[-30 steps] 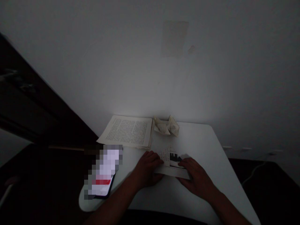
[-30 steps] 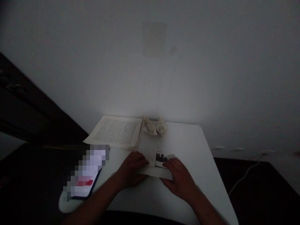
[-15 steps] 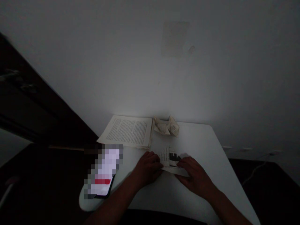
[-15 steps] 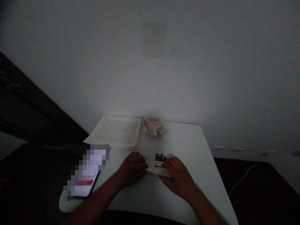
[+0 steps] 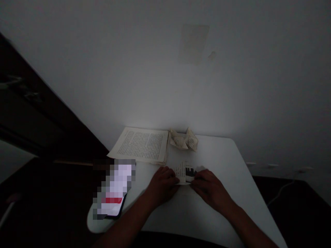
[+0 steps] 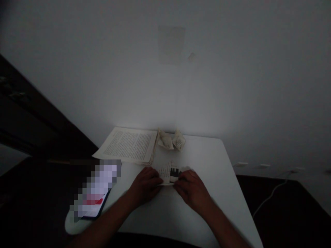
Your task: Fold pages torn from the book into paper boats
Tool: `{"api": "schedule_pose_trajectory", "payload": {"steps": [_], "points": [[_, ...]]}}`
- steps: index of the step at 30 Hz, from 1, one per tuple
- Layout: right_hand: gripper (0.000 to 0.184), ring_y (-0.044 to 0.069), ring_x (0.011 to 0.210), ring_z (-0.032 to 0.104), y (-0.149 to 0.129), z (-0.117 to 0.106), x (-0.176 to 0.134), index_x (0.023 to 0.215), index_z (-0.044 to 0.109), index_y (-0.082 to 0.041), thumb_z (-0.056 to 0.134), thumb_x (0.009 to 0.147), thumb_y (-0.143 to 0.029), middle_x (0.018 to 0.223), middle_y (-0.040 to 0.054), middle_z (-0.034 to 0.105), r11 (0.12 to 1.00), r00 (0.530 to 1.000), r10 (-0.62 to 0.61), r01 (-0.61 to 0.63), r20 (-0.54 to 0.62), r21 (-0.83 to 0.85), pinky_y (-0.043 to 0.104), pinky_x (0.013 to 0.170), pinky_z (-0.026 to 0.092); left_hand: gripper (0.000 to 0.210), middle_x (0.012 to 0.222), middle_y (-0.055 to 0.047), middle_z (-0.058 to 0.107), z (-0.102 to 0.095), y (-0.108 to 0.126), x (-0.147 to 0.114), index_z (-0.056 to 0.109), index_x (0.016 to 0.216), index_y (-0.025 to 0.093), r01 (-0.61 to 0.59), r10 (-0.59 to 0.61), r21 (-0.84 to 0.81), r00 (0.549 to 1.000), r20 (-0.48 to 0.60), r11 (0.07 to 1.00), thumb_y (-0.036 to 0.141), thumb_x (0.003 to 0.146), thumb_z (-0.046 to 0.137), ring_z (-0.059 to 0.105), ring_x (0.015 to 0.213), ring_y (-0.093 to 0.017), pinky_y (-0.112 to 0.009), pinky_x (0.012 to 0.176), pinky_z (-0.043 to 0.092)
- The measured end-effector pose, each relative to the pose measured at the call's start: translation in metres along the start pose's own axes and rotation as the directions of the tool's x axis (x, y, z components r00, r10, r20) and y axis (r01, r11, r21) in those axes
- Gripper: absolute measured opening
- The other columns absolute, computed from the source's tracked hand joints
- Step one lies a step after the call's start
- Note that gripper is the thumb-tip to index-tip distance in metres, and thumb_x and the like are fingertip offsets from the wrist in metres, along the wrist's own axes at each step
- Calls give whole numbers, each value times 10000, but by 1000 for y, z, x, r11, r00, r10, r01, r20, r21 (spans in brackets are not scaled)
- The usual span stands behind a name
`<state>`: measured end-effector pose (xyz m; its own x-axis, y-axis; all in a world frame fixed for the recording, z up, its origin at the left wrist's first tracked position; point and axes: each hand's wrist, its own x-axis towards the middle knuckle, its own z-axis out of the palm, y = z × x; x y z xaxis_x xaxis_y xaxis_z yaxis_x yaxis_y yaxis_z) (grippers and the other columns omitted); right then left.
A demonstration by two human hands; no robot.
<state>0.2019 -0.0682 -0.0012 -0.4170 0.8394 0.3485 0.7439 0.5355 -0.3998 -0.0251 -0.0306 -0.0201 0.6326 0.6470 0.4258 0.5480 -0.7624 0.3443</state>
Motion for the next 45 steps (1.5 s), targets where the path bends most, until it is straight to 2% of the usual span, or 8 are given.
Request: {"api": "schedule_pose_trajectory", "payload": {"steps": [4,10,18,28,37,45], "points": [[121,194,851,567,-3,1,0,856,693,-249,576,833,-266,883,48,626,999,999,40,-40,-10,27,361,763,481,101,788,-28,584,-1,1,2,664,781,210,51,-52,7,998,39,999,237,815,572,503,784,-172,-337,739,378],[156,199,826,570,-2,12,1,774,692,-243,581,830,-337,846,47,629,990,988,133,-128,-81,64,369,755,483,89,787,-14,608,-4,-1,9,676,740,206,175,-172,-14,977,127,984,272,777,629,538,790,-168,-322,761,382],[225,199,756,565,-10,16,12,657,690,-228,636,774,-413,745,41,621,963,963,260,-264,-69,-57,353,708,456,222,706,-10,606,-2,6,21,660,658,176,282,-289,68,942,169,957,381,744,659,564,737,-164,-303,743,392],[236,202,725,583,-13,15,17,629,687,-249,649,746,-451,714,21,634,931,945,322,-326,-51,-164,343,663,428,313,742,-46,642,-6,10,28,689,728,165,316,-352,181,906,233,931,468,754,615,587,761,-209,-329,734,397],[183,190,707,592,-6,17,16,667,705,-275,649,741,-432,721,6,650,939,945,323,-326,-43,-110,325,647,427,270,737,-43,658,-8,10,30,706,728,183,359,-389,160,888,245,920,435,744,611,596,765,-214,-341,750,396],[181,210,708,589,-3,19,17,651,700,-278,678,701,-452,713,12,652,924,938,343,-347,-50,-159,352,653,414,333,774,-63,694,-16,11,42,716,776,190,436,-474,185,810,346,881,501,704,622,632,778,-240,-349,742,422]]}}
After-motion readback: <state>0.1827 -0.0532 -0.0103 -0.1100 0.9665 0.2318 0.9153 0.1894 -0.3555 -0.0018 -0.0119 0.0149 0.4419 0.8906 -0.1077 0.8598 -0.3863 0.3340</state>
